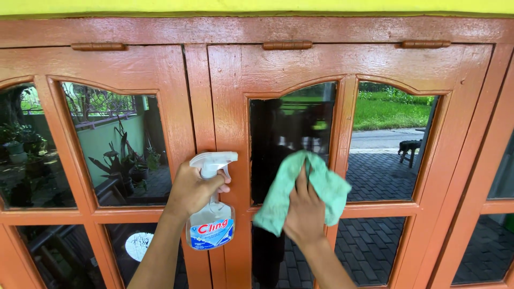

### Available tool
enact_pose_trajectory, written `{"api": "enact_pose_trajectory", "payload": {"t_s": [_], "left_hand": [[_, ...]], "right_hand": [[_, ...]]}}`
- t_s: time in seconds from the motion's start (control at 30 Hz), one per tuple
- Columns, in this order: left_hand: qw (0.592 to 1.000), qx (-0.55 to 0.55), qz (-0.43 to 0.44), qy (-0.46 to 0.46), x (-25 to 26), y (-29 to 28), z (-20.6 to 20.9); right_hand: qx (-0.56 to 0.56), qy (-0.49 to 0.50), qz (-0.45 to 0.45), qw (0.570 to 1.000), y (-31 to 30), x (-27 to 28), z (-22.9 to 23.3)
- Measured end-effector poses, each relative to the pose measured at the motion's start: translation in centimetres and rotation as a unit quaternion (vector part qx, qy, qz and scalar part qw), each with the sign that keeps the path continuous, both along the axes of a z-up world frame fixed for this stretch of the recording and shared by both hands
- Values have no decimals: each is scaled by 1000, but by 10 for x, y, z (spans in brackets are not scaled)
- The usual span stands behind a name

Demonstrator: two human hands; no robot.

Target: Clean the glass panes of a wooden door using a spray cleaner and a cloth.

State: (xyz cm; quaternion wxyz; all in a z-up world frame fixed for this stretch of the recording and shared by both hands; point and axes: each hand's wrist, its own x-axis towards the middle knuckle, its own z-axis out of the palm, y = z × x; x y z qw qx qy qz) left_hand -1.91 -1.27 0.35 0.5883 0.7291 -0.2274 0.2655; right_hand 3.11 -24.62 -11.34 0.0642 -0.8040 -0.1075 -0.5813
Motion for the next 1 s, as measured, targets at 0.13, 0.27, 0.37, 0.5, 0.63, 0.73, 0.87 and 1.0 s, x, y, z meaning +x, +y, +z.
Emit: {"api": "enact_pose_trajectory", "payload": {"t_s": [0.13, 0.27, 0.37, 0.5, 0.63, 0.73, 0.87, 1.0], "left_hand": [[996, 21, 7, 88, 11, 6, -7], [996, 11, -5, 93, 11, 7, -6], [996, 12, -8, 83, 18, 9, -10], [994, -17, -16, 108, 16, 8, -8], [999, -18, -28, 43, 10, 9, -5], [998, -23, -41, 36, 12, 9, -5], [998, -19, -52, 6, 19, 11, -9], [999, -9, -53, -2, 7, 9, -2]], "right_hand": [[-17, 67, -18, 997, -4, -22, -45], [-45, 57, 20, 997, -17, -31, -60], [-8, 6, 29, 1000, -27, -25, -25], [-36, -109, -1, 993, -40, -8, 57], [-29, -136, -14, 990, -29, 25, 132], [7, -88, -50, 995, 15, 19, 150], [-86, -78, 2, 993, 64, -1, 130], [-106, -76, 121, 984, 49, 40, 81]]}}
